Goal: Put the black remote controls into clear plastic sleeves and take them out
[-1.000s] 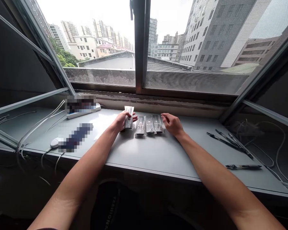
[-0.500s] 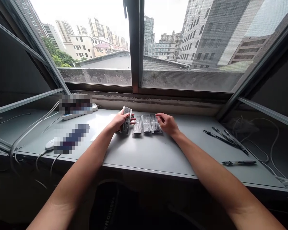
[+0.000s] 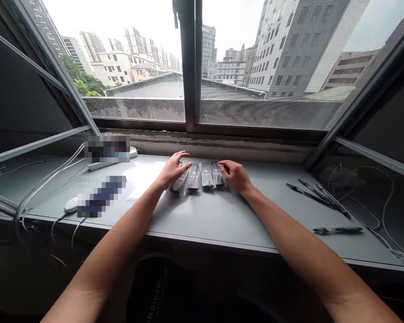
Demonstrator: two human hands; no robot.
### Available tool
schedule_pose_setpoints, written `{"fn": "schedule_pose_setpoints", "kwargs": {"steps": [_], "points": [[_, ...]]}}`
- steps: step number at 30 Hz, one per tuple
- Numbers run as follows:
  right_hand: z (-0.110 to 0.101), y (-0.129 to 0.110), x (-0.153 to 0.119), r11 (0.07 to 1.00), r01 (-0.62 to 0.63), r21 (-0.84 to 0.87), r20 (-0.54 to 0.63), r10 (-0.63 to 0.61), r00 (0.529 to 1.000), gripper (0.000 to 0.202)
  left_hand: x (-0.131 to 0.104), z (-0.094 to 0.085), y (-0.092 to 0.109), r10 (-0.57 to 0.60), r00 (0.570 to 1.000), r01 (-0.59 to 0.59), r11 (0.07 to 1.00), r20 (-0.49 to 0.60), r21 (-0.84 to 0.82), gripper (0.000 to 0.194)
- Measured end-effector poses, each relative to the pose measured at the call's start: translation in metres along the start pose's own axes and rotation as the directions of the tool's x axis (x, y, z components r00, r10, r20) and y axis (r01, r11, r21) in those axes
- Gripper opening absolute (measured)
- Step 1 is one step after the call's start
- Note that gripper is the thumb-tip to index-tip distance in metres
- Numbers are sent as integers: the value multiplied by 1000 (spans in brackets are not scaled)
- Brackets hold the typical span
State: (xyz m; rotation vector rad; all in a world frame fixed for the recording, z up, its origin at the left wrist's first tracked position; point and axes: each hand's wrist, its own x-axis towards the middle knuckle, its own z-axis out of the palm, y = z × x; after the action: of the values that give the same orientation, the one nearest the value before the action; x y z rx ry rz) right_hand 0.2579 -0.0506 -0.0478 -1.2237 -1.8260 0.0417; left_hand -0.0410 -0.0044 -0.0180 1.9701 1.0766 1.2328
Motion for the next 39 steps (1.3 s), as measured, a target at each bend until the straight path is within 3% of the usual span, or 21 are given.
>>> {"fn": "schedule_pose_setpoints", "kwargs": {"steps": [3, 6, 9, 13, 19, 25, 34, 39], "points": [[1, -3, -1, 999, 38, -2, 21, -38, 999, 31, 1, -7, -6, 27, 1000, -21, 947, -14, 320, 32], [3, -5, -3, 997, 72, 8, 67, -72, 995, 31, 0, -11, -16, -29, 994, -34, 830, 104, 557, 34], [5, -7, -4, 997, 80, 16, 82, -81, 993, 29, -4, -7, -20, -60, 964, -122, 766, 258, 631, 36], [5, -8, -3, 996, 89, 25, 81, -90, 993, 27, -10, 4, -15, -125, 973, -59, 676, 193, 734, 41], [6, -7, -4, 996, 85, 35, 94, -88, 992, 28, -12, 16, -5, -150, 980, -8, 621, 129, 784, 46], [7, -7, -4, 996, 88, 35, 95, -91, 991, 28, -14, 23, 3, -143, 985, 26, 662, 92, 749, 49], [8, -5, -5, 996, 84, 35, 88, -87, 992, 24, -10, 3, 3, -231, 973, 144, 643, 12, 752, 73], [8, -3, -5, 996, 81, 41, 90, -85, 992, 23, -6, -10, -1, -194, 976, 193, 570, -97, 799, 64]]}}
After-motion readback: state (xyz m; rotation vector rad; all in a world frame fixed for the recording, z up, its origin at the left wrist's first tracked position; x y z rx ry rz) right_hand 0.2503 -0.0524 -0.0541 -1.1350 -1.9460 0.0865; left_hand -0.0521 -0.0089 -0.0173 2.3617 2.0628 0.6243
